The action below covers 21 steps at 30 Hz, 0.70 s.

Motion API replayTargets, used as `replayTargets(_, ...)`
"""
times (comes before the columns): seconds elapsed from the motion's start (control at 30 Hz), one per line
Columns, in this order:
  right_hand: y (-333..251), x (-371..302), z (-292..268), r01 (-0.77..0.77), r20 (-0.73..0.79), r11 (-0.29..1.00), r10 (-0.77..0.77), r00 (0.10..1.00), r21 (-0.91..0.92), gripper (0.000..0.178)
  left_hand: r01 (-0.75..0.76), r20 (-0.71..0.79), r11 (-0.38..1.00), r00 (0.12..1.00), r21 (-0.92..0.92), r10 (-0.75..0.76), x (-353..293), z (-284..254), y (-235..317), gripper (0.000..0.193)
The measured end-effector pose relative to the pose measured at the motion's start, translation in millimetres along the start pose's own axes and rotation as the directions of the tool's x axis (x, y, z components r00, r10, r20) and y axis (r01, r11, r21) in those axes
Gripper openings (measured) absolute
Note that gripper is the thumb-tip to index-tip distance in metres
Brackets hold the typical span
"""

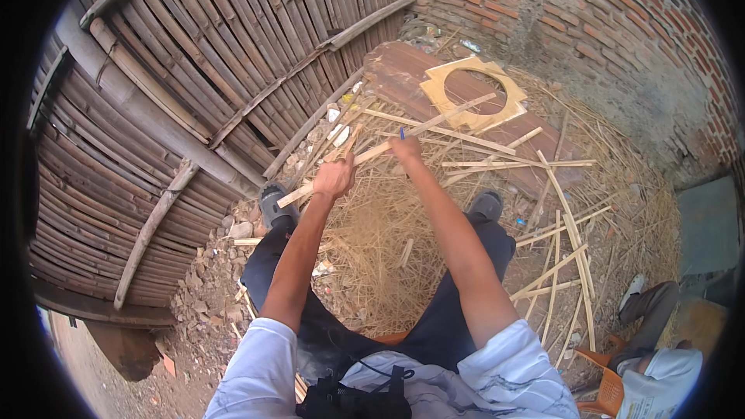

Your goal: The person sits on a low stool and uses a blue utility knife to shave thin strips of bamboo. They hold the bamboo strip in their left hand and repeatedly scrape the blade along its length to remove the outer layer, creating fine shavings that fall to the ground.

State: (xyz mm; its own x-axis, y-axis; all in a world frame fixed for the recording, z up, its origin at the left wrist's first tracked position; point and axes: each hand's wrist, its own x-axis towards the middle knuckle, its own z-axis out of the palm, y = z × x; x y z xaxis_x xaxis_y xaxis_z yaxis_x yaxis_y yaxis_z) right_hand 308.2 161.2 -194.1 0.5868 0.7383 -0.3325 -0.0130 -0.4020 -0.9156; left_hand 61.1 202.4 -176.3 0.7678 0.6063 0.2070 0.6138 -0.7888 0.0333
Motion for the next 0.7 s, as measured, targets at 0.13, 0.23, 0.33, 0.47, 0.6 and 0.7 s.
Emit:
replayTargets(0.13, -7.0, -16.9, 11.3, -0.006, -0.015, 0.999, 0.005, 1.0, -0.037, 0.036, 0.026, 0.04, 1.0, 0.999, -0.004, -0.026, -6.3, -0.8, -7.6, 0.029)
replayTargets(0.23, -11.3, -23.2, 8.6, 0.0, 0.01, 0.999, 0.0, 1.0, -0.045, 0.036, 0.024, 0.037, 1.0, 0.999, 0.007, -0.025, -5.9, 0.6, -9.8, 0.03)
replayTargets(0.33, -14.7, -29.9, 8.5, -0.01, 0.036, 0.999, 0.011, 0.999, -0.049, 0.036, 0.024, 0.046, 1.0, 0.999, 0.015, -0.025, -6.9, 3.0, -13.4, 0.03)
replayTargets(0.47, -15.1, -30.9, 6.6, -0.009, 0.056, 0.998, 0.012, 0.998, -0.062, 0.037, 0.009, 0.035, 1.0, 0.999, 0.013, -0.009, -7.1, 4.9, -15.4, 0.03)
replayTargets(0.6, -12.4, -30.2, 7.2, -0.024, 0.075, 0.998, 0.029, 0.997, -0.063, 0.036, 0.014, 0.035, 1.0, 0.999, 0.01, -0.014, -9.0, 5.0, -15.8, 0.031)
replayTargets(0.7, -10.1, -27.8, 6.1, -0.031, 0.075, 0.997, 0.036, 0.997, -0.066, 0.036, 0.011, 0.049, 1.0, 0.999, -0.001, -0.011, -7.9, 3.9, -14.8, 0.032)
